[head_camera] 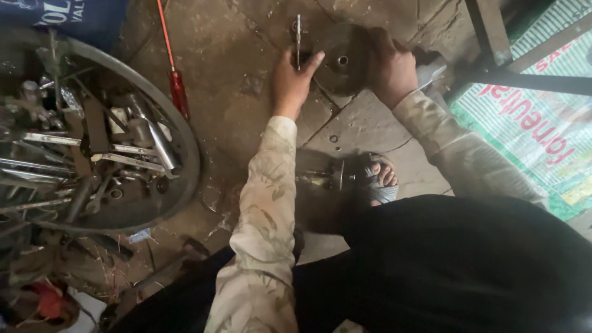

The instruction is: The person uses a hammer and a metal rod to drive a pin into a circular mechanical part. They repeatedly strike the pin, inspect the part, and handle other small components on the floor.

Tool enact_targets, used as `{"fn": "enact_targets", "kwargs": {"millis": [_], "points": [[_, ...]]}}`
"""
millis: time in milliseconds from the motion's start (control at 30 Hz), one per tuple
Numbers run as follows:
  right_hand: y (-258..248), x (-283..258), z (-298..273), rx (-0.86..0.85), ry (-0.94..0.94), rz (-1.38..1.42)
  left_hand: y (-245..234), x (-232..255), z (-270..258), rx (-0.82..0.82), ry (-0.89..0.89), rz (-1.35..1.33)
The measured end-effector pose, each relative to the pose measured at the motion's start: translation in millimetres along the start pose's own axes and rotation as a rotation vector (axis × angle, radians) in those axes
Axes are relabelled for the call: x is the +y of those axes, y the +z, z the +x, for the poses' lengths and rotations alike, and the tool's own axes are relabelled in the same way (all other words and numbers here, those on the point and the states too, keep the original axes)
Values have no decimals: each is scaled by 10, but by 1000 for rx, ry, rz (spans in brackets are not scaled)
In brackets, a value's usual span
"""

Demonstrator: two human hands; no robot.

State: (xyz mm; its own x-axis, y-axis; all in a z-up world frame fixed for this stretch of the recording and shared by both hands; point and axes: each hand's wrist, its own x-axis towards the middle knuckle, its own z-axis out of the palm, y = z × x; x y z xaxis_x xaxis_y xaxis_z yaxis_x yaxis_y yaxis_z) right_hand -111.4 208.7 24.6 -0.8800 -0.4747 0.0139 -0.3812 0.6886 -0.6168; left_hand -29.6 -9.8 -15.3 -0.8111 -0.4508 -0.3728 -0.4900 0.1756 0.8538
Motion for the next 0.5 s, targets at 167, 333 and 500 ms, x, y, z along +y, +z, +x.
{"fn": "enact_targets", "kwargs": {"millis": [167, 333, 500], "points": [[133, 112, -71, -38, 69, -52, 22, 44, -39, 20, 1, -166], [173, 70, -25, -63, 111, -176, -62, 420, -115, 155, -85, 77], [173, 94, -108, -40, 46, -219, 111, 454, -218, 130, 280, -571]]}}
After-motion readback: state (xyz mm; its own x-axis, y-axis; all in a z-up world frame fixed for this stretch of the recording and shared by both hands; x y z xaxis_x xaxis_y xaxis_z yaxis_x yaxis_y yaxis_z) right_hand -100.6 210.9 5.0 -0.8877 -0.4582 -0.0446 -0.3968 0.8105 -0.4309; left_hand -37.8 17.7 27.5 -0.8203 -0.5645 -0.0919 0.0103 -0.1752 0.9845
